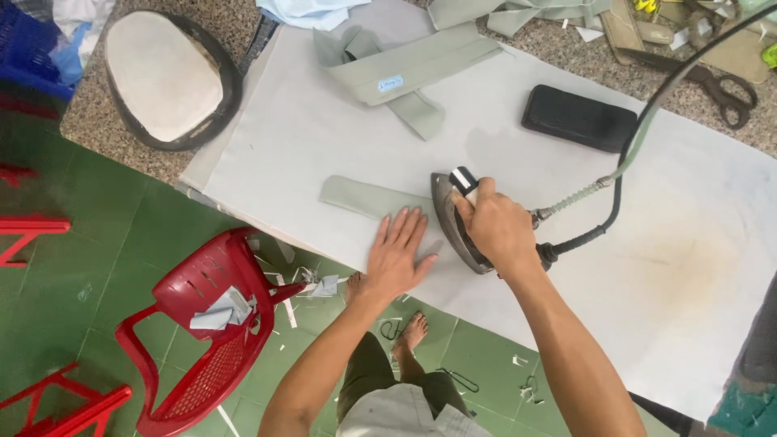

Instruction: The person irons a light green fabric strip on a white cloth-covered worktable using a steam iron. They repeatedly smooth and press the fabric, occasionally repositioning a black rectangular object on the table.

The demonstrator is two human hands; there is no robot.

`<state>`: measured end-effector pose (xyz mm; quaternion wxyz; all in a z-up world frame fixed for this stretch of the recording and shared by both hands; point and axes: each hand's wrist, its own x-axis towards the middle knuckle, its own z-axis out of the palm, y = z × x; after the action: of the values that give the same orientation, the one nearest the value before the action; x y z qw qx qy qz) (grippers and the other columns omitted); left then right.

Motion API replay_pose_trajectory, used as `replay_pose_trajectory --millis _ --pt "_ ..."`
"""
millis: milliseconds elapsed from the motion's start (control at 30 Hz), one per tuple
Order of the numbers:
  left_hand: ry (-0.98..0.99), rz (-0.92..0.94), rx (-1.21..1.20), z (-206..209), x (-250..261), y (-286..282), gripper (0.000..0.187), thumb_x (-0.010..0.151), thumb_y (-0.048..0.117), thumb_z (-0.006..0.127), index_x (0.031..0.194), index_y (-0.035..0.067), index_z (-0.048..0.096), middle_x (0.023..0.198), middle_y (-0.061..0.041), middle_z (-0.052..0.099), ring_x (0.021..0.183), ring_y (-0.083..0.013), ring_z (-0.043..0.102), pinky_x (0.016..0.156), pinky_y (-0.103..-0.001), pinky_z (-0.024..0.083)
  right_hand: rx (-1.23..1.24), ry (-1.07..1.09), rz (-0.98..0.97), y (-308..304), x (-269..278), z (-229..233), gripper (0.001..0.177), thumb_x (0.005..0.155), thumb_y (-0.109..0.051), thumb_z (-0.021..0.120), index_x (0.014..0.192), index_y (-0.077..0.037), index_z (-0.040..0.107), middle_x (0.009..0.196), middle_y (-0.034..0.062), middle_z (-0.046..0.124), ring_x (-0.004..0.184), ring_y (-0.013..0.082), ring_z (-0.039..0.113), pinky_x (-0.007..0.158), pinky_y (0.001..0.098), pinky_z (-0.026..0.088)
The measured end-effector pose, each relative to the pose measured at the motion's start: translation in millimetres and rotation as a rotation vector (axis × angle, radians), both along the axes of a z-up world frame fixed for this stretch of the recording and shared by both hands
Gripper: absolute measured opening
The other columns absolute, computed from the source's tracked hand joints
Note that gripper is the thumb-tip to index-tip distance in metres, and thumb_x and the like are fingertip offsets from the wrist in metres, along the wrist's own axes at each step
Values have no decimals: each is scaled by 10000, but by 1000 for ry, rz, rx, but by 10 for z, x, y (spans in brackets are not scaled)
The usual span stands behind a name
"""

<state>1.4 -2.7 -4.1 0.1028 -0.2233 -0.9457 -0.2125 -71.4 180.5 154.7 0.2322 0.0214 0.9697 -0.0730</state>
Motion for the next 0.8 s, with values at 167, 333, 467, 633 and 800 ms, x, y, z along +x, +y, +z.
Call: replay_pose_trajectory --millis 167,333,467,633,800 --pt "7 38 33 13 -18 47 746 955 602 524 1490 81 517 1546 -138 487 1457 -303 417 1238 -530 227 39 -8 -9 -59 -197 -61 549 1074 -541 361 1188 -33 534 769 164 702 786 338 766 687 453 630" --pt "12 61 55 56 -23 53 724 939 580 560 1454 71 545 1531 -133 498 1442 -295 442 1241 -531 244 75 35 116 -128 -354 -31 558 1079 -561 376 1088 -41 578 729 159 704 751 316 770 671 426 635" --pt "34 72 114 23 -15 45 694 949 547 558 1420 38 568 1501 -153 520 1432 -307 459 1241 -532 248 136 53 311 -179 -459 -34 547 1078 -560 337 1040 -64 566 715 153 706 755 310 775 689 413 638" --pt "83 120 187 -3 -14 46 663 949 525 581 1361 7 610 1440 -173 569 1390 -318 511 1234 -525 278 156 51 409 -268 -520 -54 548 1072 -560 348 1032 -54 556 715 170 705 767 342 775 714 445 633" --pt "182 125 250 68 -32 7 547 955 447 610 1215 -29 681 1289 -189 640 1290 -342 597 1183 -525 380 144 130 471 -286 -523 -139 519 1060 -560 355 1026 -84 560 679 123 691 703 297 767 667 418 631"
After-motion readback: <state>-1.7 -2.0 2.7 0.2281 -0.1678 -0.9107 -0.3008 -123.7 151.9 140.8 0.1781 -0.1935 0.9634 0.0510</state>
